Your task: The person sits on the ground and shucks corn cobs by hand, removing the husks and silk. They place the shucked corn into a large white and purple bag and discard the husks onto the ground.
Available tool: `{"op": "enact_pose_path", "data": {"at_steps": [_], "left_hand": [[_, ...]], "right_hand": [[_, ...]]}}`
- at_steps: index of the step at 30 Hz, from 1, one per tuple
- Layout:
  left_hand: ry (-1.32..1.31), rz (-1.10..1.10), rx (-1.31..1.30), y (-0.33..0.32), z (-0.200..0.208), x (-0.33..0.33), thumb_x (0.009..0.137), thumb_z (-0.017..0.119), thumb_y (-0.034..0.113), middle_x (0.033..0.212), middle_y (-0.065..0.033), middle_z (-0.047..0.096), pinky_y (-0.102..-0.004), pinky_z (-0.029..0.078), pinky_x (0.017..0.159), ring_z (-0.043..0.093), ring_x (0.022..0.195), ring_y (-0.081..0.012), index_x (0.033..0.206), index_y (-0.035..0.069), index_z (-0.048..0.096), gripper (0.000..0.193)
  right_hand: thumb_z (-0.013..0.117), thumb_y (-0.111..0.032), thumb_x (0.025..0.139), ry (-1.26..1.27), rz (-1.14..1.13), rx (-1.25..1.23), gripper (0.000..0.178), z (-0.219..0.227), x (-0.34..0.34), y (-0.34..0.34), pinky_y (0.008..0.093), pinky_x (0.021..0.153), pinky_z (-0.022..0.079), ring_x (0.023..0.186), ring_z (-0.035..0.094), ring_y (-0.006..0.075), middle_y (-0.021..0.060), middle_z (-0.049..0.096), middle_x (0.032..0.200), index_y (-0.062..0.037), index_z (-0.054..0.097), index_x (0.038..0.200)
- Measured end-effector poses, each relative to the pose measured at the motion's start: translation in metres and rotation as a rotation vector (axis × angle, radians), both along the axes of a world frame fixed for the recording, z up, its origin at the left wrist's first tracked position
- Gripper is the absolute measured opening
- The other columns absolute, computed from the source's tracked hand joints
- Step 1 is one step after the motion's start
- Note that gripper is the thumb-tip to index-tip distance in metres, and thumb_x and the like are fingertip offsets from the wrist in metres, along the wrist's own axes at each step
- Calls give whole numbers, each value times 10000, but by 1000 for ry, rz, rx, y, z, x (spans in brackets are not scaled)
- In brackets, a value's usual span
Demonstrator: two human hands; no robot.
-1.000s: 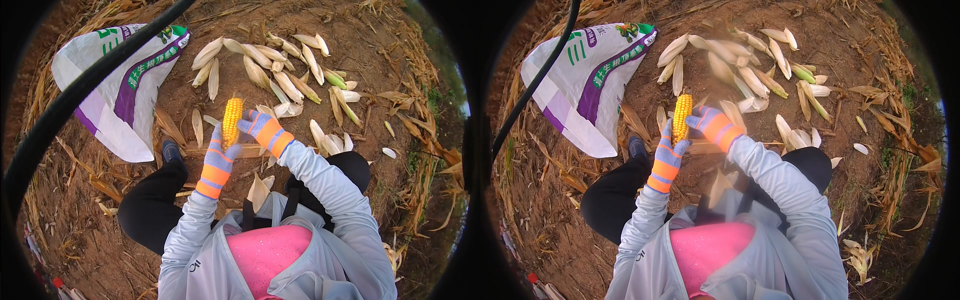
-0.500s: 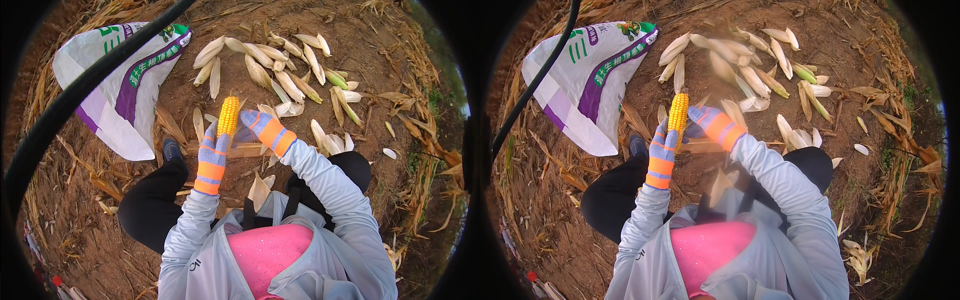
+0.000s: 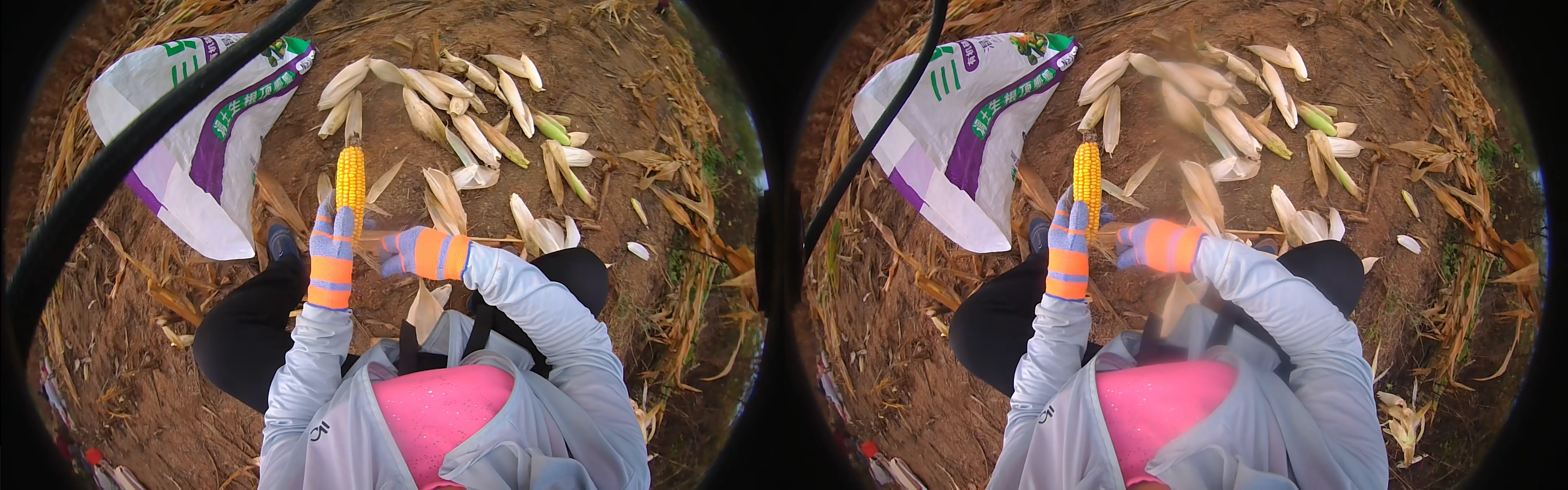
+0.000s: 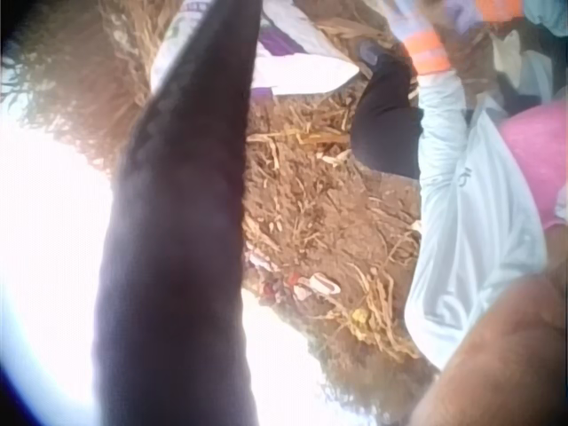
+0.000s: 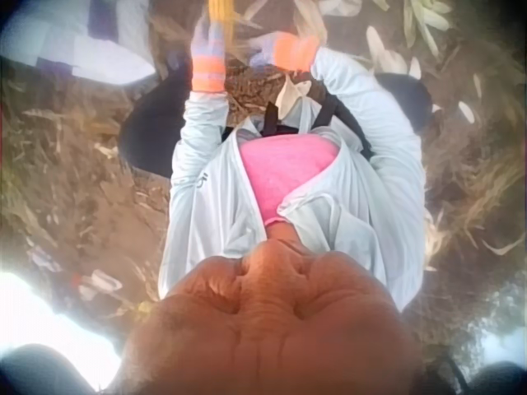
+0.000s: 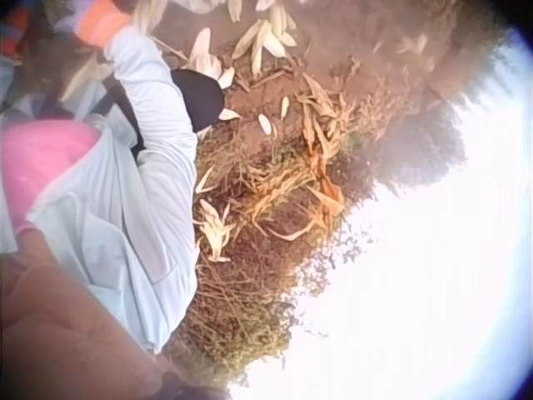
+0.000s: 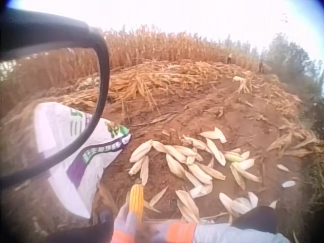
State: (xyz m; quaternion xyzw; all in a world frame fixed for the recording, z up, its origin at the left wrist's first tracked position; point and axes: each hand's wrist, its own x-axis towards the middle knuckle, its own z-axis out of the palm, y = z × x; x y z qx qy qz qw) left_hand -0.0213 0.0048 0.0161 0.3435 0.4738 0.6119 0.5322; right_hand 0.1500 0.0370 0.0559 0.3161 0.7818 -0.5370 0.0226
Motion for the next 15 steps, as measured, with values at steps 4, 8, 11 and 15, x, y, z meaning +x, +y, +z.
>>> {"op": "enact_pose_path", "data": {"at_steps": [4, 8, 11, 15], "left_hand": [[-79, -20, 42, 4, 5, -12, 873, 449, 204, 953, -106, 526, -340, 498, 710, 560, 790, -184, 1197, 3, 339, 397], [-180, -50, 42, 4, 2, -13, 870, 450, 270, 922, -128, 535, -344, 509, 674, 573, 770, -201, 1188, -14, 341, 440], [-176, -118, 13, 1, 9, -5, 869, 444, 308, 926, -129, 538, -331, 511, 659, 580, 757, -207, 1202, -21, 338, 480], [-239, -226, -12, -2, 0, 0, 880, 438, 207, 1089, -125, 499, -264, 430, 820, 527, 945, -179, 1216, -50, 338, 435]], "right_hand": [[611, -296, 712, -346, 337, 177, 321, -41, 11, -13, 378, 661, 446, 786, 574, 305, 118, 606, 844, -88, 569, 954], [601, -380, 708, -655, 391, 334, 451, -59, 12, 1, 383, 748, 439, 903, 558, 289, 117, 594, 929, -93, 544, 1052], [566, -383, 747, -361, -34, 299, 438, -37, 12, 22, 362, 760, 433, 904, 555, 290, 140, 593, 929, -63, 546, 1044], [523, -378, 791, 144, -418, 62, 422, 3, 12, 34, 338, 778, 421, 895, 555, 288, 153, 595, 938, -12, 555, 999]]}}
